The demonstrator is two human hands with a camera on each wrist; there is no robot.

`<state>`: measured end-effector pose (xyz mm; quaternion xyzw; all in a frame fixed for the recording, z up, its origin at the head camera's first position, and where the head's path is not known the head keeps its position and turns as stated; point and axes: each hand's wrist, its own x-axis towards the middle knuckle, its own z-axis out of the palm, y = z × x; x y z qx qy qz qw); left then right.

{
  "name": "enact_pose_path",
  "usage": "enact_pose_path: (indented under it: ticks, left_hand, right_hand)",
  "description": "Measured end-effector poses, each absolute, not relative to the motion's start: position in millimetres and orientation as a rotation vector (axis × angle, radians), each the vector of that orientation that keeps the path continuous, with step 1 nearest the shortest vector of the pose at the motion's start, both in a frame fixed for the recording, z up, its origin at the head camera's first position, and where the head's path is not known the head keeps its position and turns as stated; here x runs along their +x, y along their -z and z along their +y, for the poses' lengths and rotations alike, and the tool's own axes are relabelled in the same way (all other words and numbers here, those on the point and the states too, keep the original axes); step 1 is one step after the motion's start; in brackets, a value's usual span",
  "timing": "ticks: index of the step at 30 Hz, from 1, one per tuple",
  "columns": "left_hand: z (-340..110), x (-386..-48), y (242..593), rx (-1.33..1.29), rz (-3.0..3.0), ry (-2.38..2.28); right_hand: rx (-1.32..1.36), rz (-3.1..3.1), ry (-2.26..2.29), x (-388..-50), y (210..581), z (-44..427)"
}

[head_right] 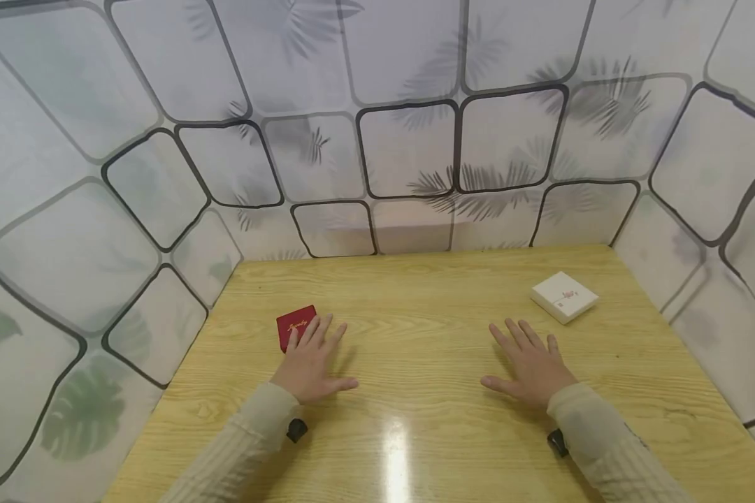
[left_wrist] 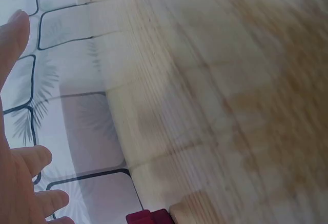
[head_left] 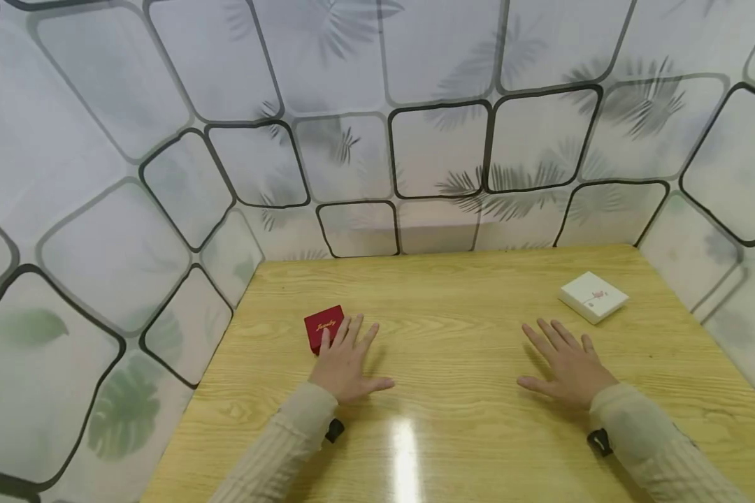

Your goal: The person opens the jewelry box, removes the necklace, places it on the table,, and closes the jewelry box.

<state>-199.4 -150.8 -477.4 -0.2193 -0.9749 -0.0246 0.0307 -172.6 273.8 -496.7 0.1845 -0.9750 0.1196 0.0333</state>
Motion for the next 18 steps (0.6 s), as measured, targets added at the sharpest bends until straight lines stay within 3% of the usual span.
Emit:
enact_pose_path:
  ticks: [18]
  left_hand:
    - [-197, -221, 470, -0.549, -3.037, 0.15]
  right_hand:
    - [0.604, -2.989, -0.391, -175, 495, 266]
